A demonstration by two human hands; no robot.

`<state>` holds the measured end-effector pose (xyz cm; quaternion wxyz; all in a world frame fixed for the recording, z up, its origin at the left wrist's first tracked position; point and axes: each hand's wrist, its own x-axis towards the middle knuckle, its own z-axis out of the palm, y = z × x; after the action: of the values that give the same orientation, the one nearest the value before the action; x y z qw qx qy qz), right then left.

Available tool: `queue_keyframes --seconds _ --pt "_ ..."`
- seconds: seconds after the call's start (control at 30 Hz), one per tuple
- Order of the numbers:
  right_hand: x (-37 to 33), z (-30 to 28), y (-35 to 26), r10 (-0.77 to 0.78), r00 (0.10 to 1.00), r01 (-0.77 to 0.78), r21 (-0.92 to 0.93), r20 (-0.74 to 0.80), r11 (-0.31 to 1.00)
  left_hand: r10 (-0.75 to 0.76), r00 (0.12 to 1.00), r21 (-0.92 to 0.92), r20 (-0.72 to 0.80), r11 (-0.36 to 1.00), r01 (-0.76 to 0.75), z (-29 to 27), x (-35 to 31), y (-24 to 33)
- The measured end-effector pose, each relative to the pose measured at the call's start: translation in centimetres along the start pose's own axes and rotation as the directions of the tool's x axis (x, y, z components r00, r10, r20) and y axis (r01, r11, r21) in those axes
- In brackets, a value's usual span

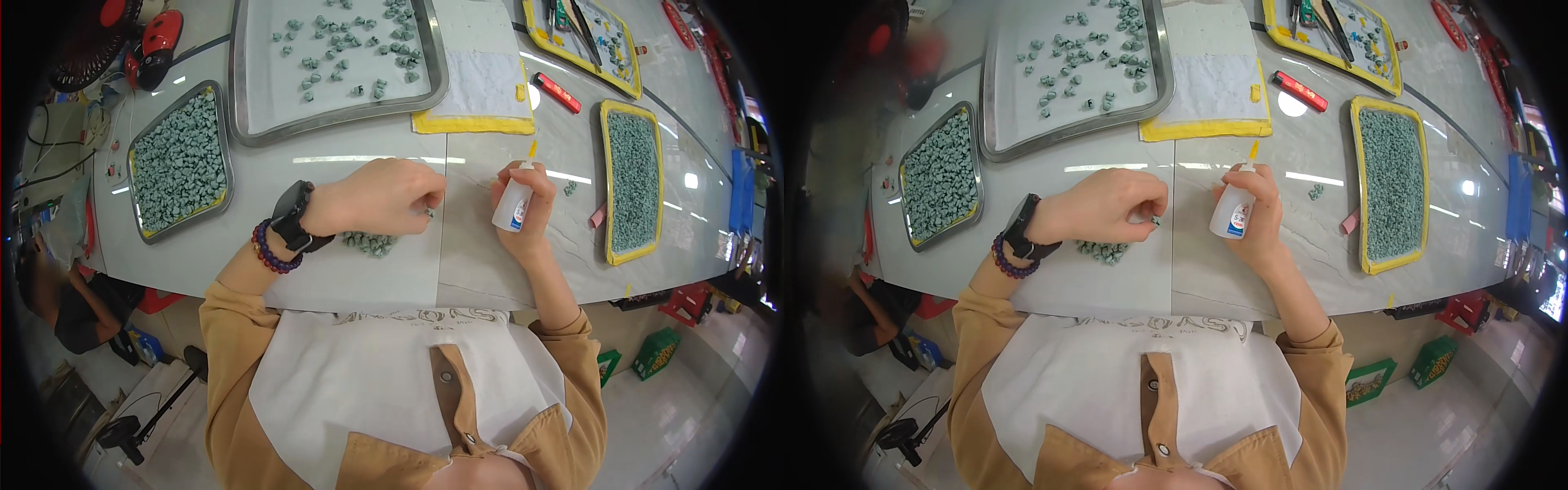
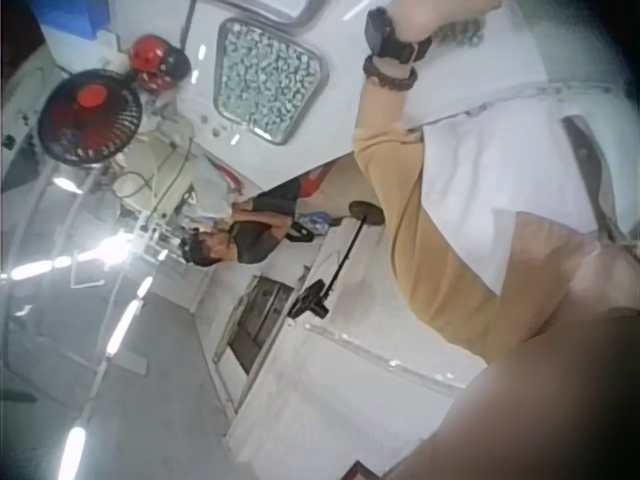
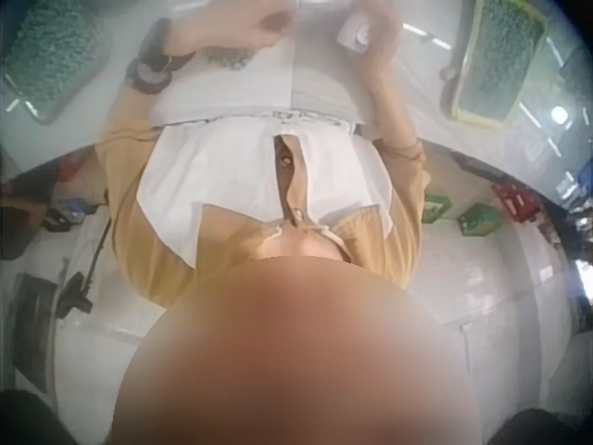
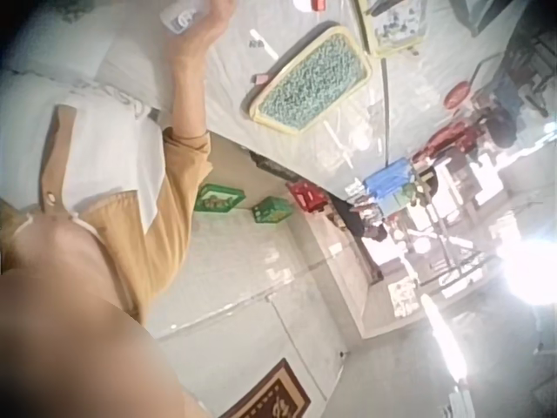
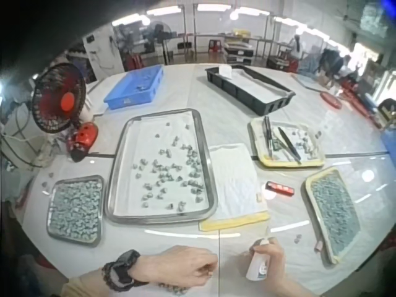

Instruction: Applying adhesive to small green plastic toy parts and joining them together.

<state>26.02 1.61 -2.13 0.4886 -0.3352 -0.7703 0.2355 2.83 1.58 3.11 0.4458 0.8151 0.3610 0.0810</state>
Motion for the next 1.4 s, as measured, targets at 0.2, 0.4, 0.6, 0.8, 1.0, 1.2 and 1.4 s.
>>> queue_keyframes --seconds 0.2,0.4,0.6,0.8,1.0,1.2,1.4 --pt "1.1 -0.3 -3.2 -0.08 0.991 0.068 0.108 0.104 0.992 -0.084 0.996 -0.64 -0.01 0.766 0.058 -1.6 0.2 -0.3" --pt "6.5 0.5 -5.8 -0.321 0.918 0.287 0.17 0.231 0.943 -0.092 0.995 -0.901 -0.023 0.434 0.02 -4.0 -1.8 2.6" --pt "8.9 2.4 -6.8 -0.392 0.92 0.386 0.151 0.012 0.91 -0.061 0.994 -0.94 -0.095 0.335 -0.07 -4.2 -2.3 2.0" --pt "8.4 1.9 -6.4 -0.398 0.917 0.396 0.11 -0.01 0.912 -0.079 0.994 -0.984 -0.077 0.169 -0.063 -3.5 -2.0 2.1" --pt "8.6 1.5 -6.2 -0.374 0.927 0.372 0.099 0.0 0.923 -0.097 0.993 -0.99 -0.073 0.131 -0.06 -3.2 -2.0 2.6" --pt "8.8 1.3 -6.2 -0.355 0.935 0.352 0.095 0.018 0.931 0.024 0.987 -0.985 -0.157 -0.074 -0.155 -2.1 -1.9 1.9" --pt "9.0 1.2 -6.1 -0.337 0.941 0.333 0.091 0.034 0.938 -0.128 0.98 -0.984 -0.151 -0.073 -0.161 -2.0 -1.6 2.6"
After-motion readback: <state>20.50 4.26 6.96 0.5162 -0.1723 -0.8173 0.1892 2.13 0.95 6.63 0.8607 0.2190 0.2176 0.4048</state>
